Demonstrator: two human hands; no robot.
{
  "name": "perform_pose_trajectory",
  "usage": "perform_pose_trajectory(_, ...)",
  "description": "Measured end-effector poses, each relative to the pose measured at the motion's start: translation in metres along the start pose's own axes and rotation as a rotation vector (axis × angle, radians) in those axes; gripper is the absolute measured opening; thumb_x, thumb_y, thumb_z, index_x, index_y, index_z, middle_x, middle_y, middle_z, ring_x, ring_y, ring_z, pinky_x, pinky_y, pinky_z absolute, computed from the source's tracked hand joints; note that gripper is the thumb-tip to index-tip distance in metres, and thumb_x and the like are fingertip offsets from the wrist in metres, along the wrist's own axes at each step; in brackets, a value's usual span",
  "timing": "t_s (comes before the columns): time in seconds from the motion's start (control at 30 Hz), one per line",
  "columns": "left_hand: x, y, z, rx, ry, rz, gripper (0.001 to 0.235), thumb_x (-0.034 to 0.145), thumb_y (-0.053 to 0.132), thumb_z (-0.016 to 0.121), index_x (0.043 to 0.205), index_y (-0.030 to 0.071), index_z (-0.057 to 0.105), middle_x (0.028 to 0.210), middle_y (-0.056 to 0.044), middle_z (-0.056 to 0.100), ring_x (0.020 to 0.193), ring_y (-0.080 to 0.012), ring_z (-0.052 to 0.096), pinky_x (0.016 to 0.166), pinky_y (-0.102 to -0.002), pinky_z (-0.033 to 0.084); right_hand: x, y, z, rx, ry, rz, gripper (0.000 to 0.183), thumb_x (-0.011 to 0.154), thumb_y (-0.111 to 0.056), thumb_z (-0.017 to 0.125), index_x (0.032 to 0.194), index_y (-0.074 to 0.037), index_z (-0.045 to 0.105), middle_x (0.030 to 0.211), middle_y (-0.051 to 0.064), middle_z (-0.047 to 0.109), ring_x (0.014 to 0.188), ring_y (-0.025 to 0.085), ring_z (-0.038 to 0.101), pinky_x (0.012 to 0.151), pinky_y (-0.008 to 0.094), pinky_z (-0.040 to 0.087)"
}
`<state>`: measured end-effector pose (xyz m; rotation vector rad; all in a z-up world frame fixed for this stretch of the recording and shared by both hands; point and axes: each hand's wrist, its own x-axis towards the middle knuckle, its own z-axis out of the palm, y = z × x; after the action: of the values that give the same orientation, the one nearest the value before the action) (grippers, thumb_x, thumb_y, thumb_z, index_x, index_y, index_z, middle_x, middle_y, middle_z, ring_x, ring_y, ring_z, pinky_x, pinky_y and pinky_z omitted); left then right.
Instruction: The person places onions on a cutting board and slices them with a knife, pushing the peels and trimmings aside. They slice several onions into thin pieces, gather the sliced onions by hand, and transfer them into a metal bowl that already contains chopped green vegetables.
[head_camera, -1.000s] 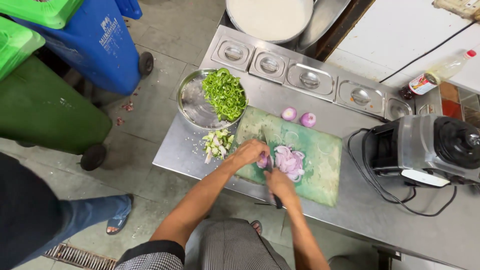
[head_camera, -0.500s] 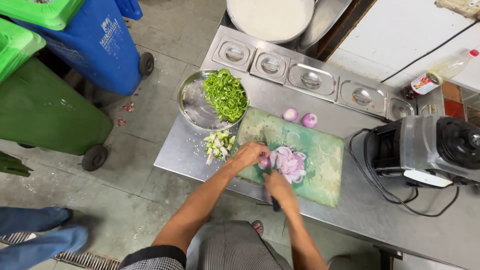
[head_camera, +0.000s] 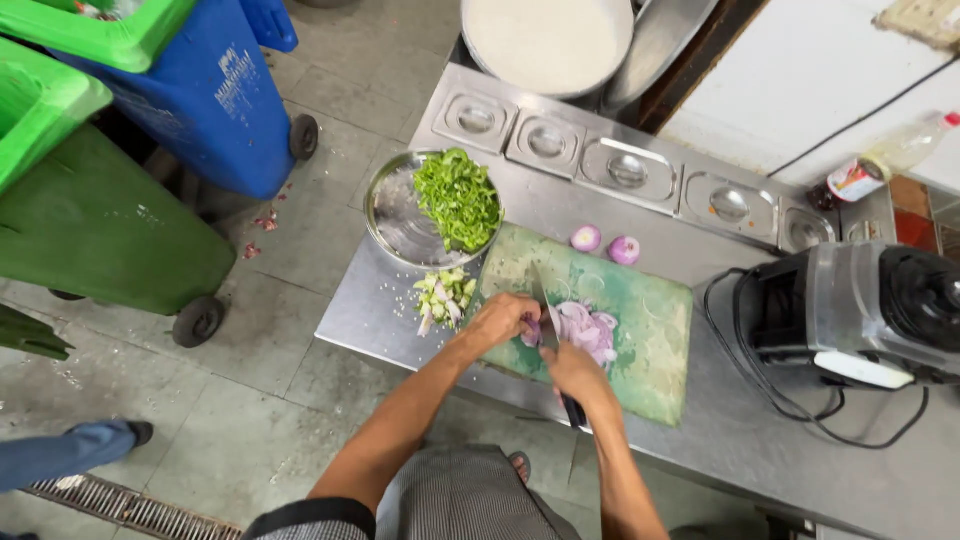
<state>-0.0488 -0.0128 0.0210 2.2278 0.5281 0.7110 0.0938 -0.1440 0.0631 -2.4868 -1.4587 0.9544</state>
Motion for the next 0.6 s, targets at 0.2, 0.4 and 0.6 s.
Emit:
perform_pose_trajectory(0.2,-0.002,-0.004,0.002,-0.016,0.032,0.016,0.027,0.068,0.001,0.079,0.092,0.007,0.070,0.090,-0.011,0.071,0.086,-0.0340,0.071,0.076,-0.043,0.057,0.018,0.017,0.036,-0.043,0.095,-0.046,0.045,0.099,-0.041,0.053,0.089,0.002,0.065,0.061,0.017,0.065,0.054,0.034,0.067,0.053,0.048,0.054)
perform_pose_trajectory(0.4,0.000,-0.009,0.003,-0.042,0.018,-0.008,0.028,0.066,0.001,0.082,0.089,0.005,0.067,0.088,-0.011,0.069,0.084,-0.0333,0.070,0.074,-0.043,0.056,0.023,0.023,0.035,0.036,-0.026,0.025,0.044,0.100,-0.039,0.055,0.089,0.002,0.065,0.062,0.016,0.067,0.055,0.033,0.069,0.054,0.048,0.055)
perform_pose_trajectory(0.6,-0.003,-0.008,0.004,-0.044,0.017,-0.002,0.025,0.069,0.000,0.081,0.089,0.006,0.067,0.087,-0.010,0.070,0.085,-0.0321,0.071,0.075,-0.041,0.057,-0.006,0.000,-0.005,0.068,-0.110,0.041,0.048,0.102,-0.041,0.053,0.089,0.005,0.063,0.062,0.015,0.064,0.053,0.031,0.066,0.052,0.047,0.054)
